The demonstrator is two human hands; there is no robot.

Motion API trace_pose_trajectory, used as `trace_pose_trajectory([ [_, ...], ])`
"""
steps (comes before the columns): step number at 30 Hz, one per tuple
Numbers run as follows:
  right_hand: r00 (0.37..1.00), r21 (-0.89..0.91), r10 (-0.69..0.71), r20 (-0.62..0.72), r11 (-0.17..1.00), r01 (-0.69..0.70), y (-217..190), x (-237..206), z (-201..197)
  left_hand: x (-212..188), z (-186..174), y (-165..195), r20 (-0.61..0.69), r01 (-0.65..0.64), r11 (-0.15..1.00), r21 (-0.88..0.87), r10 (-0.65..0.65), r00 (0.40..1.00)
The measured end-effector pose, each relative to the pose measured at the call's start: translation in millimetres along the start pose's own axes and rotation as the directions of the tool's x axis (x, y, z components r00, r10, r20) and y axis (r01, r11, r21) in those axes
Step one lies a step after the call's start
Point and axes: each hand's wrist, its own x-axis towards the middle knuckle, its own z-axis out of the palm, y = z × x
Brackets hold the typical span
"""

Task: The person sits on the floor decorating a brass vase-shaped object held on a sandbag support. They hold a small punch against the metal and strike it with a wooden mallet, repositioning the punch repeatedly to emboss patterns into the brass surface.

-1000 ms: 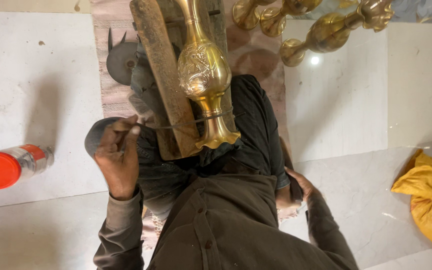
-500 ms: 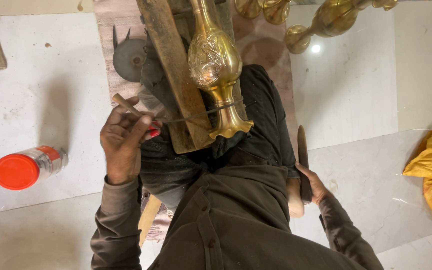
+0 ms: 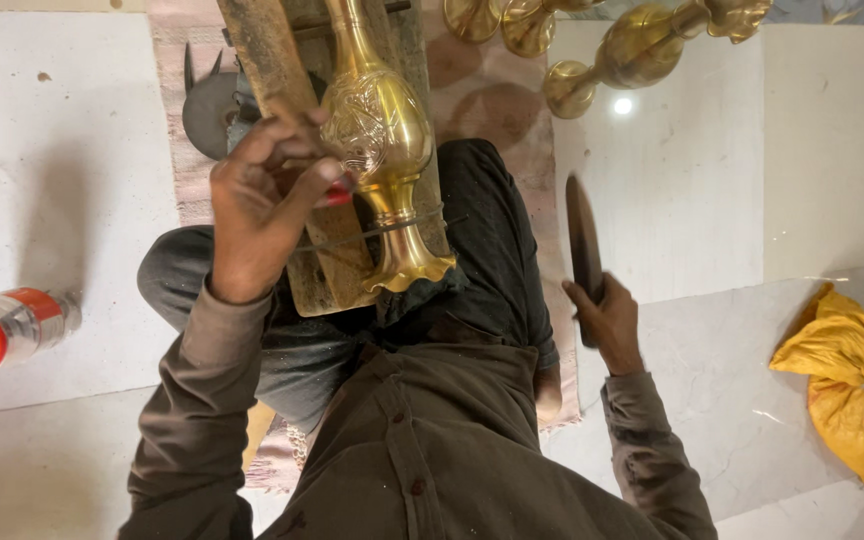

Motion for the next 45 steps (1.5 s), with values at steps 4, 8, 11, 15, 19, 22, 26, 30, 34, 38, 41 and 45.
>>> trace_pose_trajectory([
  [4,0.79,0.119,-0.602,-0.118,0.781,0.613,-76.3,-10.2,-2.3,22.9,8.7,2.0,0.115,-0.145,0.983,0.116,0.132,0.985],
  [8,0.581,-0.019,-0.802,-0.135,0.589,0.808,-125.4,-22.5,0.9,41.6,12.8,1.4,0.168,-0.189,0.919,0.346,0.137,0.976],
  [11,0.575,-0.032,-0.81,-0.12,0.582,0.813,-146.2,-25.8,6.3,45.3,14.7,2.1,0.215,-0.264,0.851,0.454,0.183,0.959],
  [15,0.536,-0.029,-0.835,-0.121,0.543,0.839,-160.6,-21.3,10.9,44.2,12.5,6.9,0.267,-0.33,0.805,0.493,0.221,0.938],
  [19,0.495,-0.141,-0.867,-0.066,0.499,0.855,-167.3,-10.4,9.5,45.2,12.6,9.3,0.292,-0.311,0.806,0.504,0.18,0.939],
  [22,0.461,-0.152,-0.883,-0.089,0.47,0.87,-170.9,-4.7,7.9,46.1,13.3,8.5,0.272,-0.299,0.793,0.531,0.174,0.946],
  [26,0.415,-0.228,-0.904,-0.105,0.429,0.874,-175.5,-0.2,3.3,45.8,11.9,7.0,0.289,-0.333,0.785,0.522,0.205,0.935],
  [30,0.392,-0.325,-0.918,-0.069,0.392,0.861,-181.7,4.1,-2.1,45.0,9.6,7.4,0.306,-0.329,0.793,0.512,0.189,0.933],
  [34,0.306,-0.379,-0.941,-0.143,0.338,0.861,-191.0,9.3,-12.2,45.5,11.3,7.1,0.285,-0.311,0.8,0.514,0.183,0.941],
  [38,0.292,-0.402,-0.954,-0.068,0.294,0.867,-203.0,9.1,-24.8,43.8,13.8,5.9,0.253,-0.296,0.792,0.534,0.184,0.95],
  [41,0.245,-0.451,-0.967,-0.068,0.248,0.857,-212.7,5.7,-30.4,42.1,16.0,5.5,0.264,-0.314,0.791,0.525,0.199,0.944],
  [45,0.188,-0.202,-0.961,-0.203,0.229,0.952,-221.2,-2.4,-31.6,43.6,22.0,6.5,0.286,-0.319,0.776,0.544,0.185,0.94],
])
